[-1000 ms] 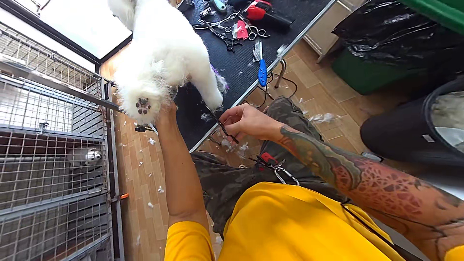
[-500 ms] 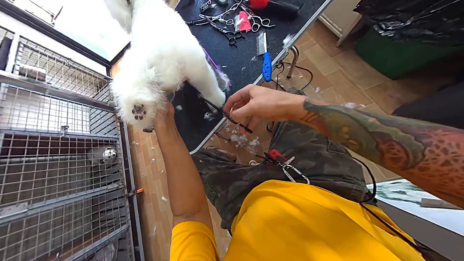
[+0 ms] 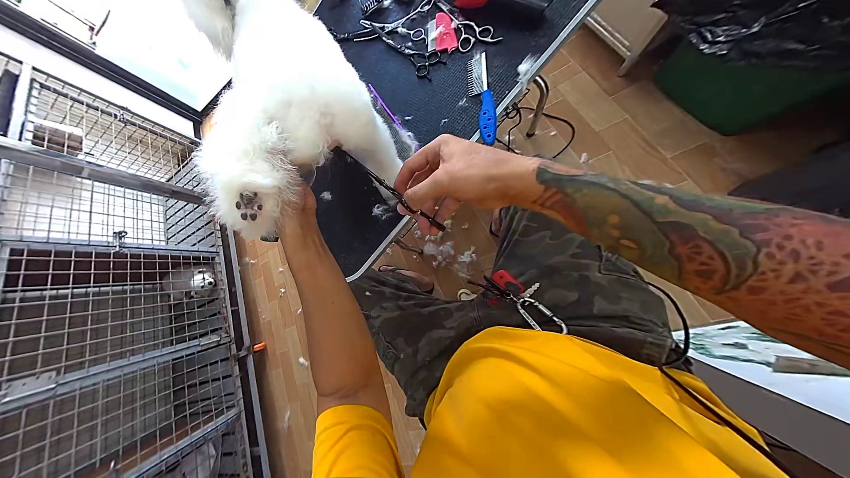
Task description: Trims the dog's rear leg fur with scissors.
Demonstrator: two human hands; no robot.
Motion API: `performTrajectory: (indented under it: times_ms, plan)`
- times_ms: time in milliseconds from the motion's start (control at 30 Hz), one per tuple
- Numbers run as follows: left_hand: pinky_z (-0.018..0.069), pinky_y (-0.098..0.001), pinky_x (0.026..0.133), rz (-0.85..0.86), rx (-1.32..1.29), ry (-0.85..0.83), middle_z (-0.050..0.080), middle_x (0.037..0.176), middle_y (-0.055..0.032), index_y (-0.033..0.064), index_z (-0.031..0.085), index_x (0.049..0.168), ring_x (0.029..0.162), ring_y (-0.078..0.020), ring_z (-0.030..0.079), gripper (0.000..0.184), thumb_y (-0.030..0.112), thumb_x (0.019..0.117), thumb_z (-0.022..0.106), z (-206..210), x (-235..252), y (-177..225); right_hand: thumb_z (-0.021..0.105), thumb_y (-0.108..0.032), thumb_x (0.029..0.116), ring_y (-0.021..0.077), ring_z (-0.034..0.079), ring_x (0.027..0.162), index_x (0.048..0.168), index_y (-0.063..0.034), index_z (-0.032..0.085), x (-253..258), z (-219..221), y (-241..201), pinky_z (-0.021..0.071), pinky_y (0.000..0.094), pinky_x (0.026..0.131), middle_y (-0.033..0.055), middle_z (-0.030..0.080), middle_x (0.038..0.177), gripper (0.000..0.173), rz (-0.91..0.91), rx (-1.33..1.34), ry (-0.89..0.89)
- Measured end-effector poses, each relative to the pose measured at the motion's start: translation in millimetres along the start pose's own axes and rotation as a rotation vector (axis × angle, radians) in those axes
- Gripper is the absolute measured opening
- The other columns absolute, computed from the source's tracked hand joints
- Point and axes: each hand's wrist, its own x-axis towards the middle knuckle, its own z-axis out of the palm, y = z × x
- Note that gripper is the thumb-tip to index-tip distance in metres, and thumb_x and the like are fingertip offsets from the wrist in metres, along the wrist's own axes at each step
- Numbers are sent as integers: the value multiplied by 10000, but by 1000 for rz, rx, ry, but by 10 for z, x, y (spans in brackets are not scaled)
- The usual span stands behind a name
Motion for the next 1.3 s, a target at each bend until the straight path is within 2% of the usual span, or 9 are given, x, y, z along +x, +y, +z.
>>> performTrajectory:
  times_ms: [133,267,433,567,767,900,1067,1233,1300]
  plan:
    - [562,-317,857,-2,-9,9,621,1026,-51,38,534,1215,941,-120,622,193,136,1059,478,13,-16,18,689,35,915,287,734,660,1033,38,682,-14,16,4,652,421,621,181,736,852,118,29,-23,19]
    - [561,-312,851,-14,4,17,622,1011,-49,40,540,1203,935,-116,624,187,142,1061,475,35,-27,32,685,-133,960,268,729,651,998,-3,709,-8,18,32,647,411,606,154,730,825,138,-20,-3,12]
    - [558,-306,862,-17,-13,2,621,1021,-50,37,538,1209,947,-111,620,194,141,1070,452,38,-31,36,682,56,914,286,734,650,1027,41,682,-42,33,13,654,416,611,178,737,848,114,18,-20,44]
    - [560,-317,847,1,-3,6,616,1011,-47,37,538,1200,927,-115,618,186,134,1054,477,51,-49,39,673,-149,970,269,733,661,1006,-9,709,-38,1,75,650,421,622,151,731,830,150,-1,-1,27]
    - [551,-314,887,10,1,-3,617,1057,-56,26,524,1237,978,-118,614,216,122,1045,497,33,-54,21,662,30,933,283,728,654,1040,44,685,-56,2,130,648,419,619,183,732,850,110,50,32,48]
    - [544,-301,889,3,12,-1,609,1054,-54,29,513,1247,976,-108,606,216,111,1052,471,60,-65,32,639,-163,992,255,727,641,1027,1,707,-40,7,211,648,404,610,143,724,814,181,19,85,26]
    - [548,-305,885,-6,8,17,609,1052,-56,29,511,1246,969,-115,611,212,111,1054,477,53,-67,50,648,34,936,256,714,616,1031,51,674,-46,99,305,631,382,578,174,721,829,100,42,83,107]
    - [554,-302,873,8,0,1,615,1044,-42,48,518,1233,960,-106,615,201,133,1056,479,34,-59,21,657,-194,985,256,727,649,1025,-4,708,-3,88,377,648,418,618,137,724,813,201,35,134,61]
    - [552,-306,881,1,13,14,618,1045,-45,46,525,1232,966,-111,617,203,127,1051,485,57,-86,58,669,-105,971,266,733,665,1040,22,692,-6,111,378,651,415,626,165,733,865,147,31,151,91]
